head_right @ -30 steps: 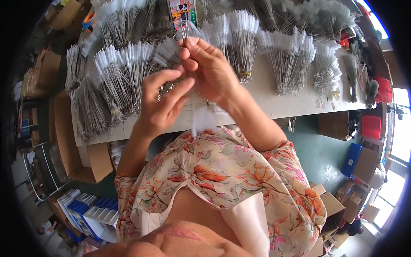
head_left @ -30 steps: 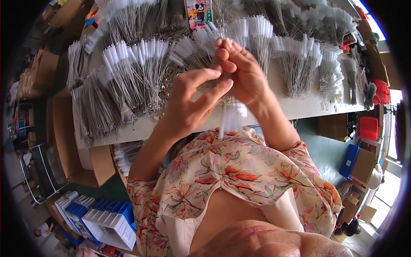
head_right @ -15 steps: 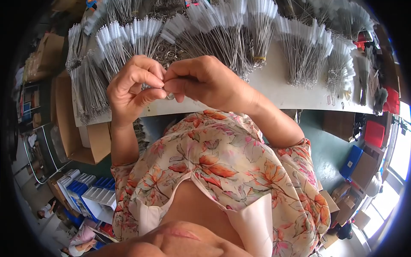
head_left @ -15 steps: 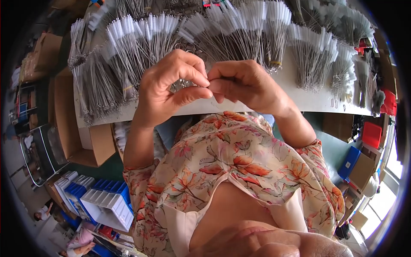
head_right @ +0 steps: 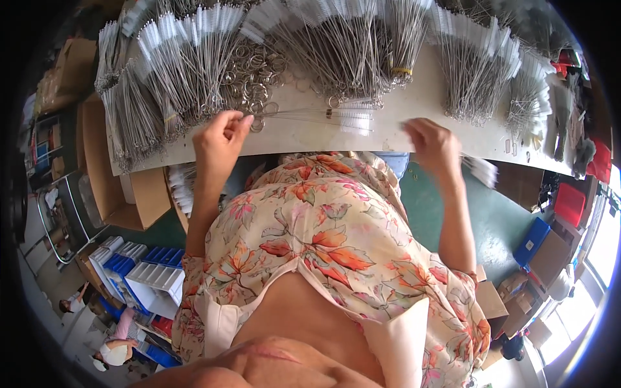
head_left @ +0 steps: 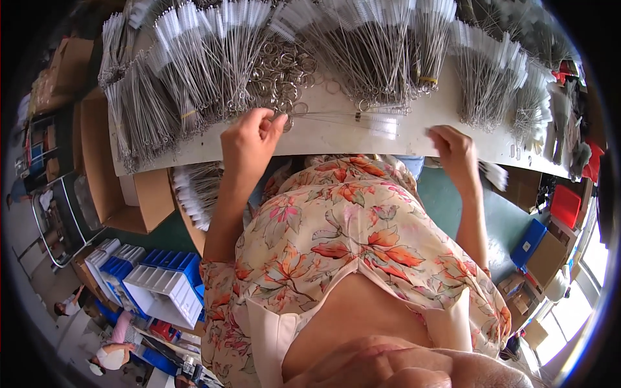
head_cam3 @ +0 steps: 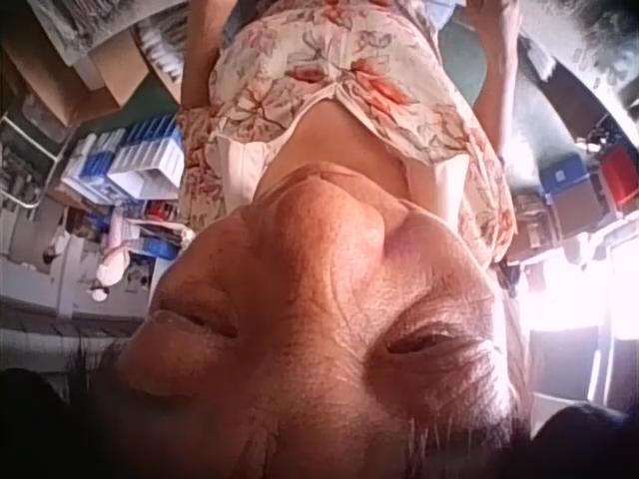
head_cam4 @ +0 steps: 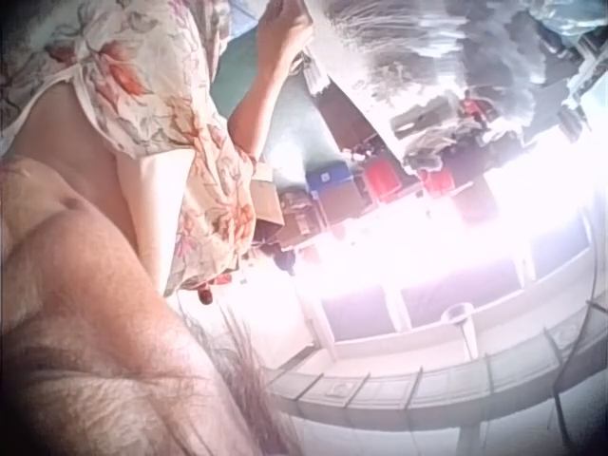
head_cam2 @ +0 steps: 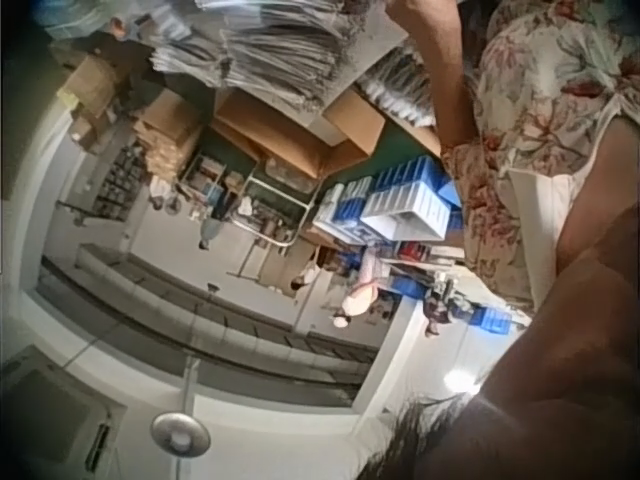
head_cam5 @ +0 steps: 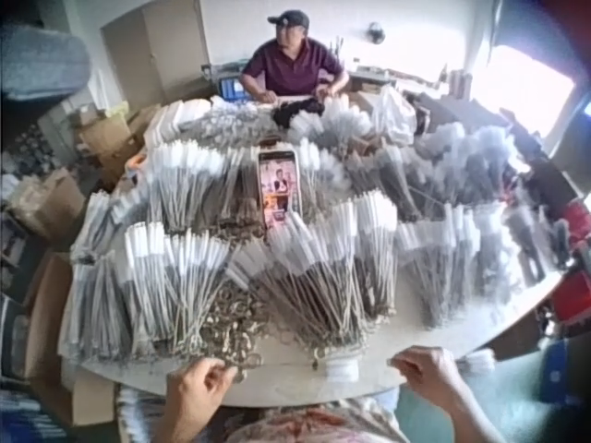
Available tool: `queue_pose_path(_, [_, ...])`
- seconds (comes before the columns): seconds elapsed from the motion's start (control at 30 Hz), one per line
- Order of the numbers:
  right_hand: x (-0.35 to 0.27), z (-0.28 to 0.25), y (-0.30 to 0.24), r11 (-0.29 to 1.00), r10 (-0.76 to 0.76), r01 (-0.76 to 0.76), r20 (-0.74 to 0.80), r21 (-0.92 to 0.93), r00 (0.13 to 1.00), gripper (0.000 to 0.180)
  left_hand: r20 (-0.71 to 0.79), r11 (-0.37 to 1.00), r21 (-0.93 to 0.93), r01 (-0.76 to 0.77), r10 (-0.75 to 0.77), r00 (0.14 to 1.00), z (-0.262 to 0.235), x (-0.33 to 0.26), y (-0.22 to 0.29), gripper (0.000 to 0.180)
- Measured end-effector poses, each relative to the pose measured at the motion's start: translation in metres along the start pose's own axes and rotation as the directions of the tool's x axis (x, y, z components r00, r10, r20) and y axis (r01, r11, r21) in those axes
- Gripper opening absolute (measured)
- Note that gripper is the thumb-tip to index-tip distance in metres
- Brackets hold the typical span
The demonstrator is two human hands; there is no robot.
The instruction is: The recorder is assembling small cleaning brushes by attaching metal rings to wire handles.
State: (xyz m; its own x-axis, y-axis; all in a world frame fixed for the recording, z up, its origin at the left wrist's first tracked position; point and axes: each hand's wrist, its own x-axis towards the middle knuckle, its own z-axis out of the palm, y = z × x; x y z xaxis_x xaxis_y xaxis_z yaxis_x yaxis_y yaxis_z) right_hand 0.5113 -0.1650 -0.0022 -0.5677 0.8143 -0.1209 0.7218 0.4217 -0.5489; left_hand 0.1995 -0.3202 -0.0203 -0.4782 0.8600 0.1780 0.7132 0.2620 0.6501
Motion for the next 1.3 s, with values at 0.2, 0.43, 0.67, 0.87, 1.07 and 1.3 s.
queue_pose_path(0.2, [0.032, 0.054, -0.111, 0.789, -0.525, 0.456, 0.067, 0.41, 0.848, 0.006, 0.054, 0.992, 0.111, -0.056, 0.051, 0.997, 0.021, 0.011, -0.01, 0.019])
queue_pose_path(0.43, [0.055, 0.07, -0.141, 0.815, -0.562, 0.549, 0.027, 0.186, 0.826, 0.007, 0.045, 0.892, -0.448, 0.054, -0.038, 0.998, -0.018, 0.021, 0.029, 0.009])
queue_pose_path(0.67, [0.061, 0.036, -0.155, 0.733, -0.522, 0.416, 0.051, 0.538, 0.852, 0.008, 0.12, 0.724, -0.675, -0.145, 0.302, 0.946, -0.059, 0.046, 0.024, 0.014])
queue_pose_path(0.87, [0.064, 0.024, -0.156, 0.616, -0.492, 0.151, 0.227, 0.774, 0.841, 0.012, 0.172, 0.735, -0.638, -0.229, 0.426, 0.888, -0.074, 0.053, 0.04, 0.025])
queue_pose_path(1.07, [0.066, 0.001, -0.172, 0.317, -0.438, -0.072, 0.214, 0.946, 0.873, 0.015, -0.025, 0.61, -0.756, -0.238, 0.336, 0.942, -0.075, 0.046, 0.066, 0.028])
queue_pose_path(1.3, [0.074, -0.013, -0.201, 0.303, -0.438, 0.071, 0.073, 0.95, 0.896, 0.019, -0.282, 0.731, -0.446, -0.517, 0.433, 0.856, -0.09, 0.055, 0.081, 0.027])
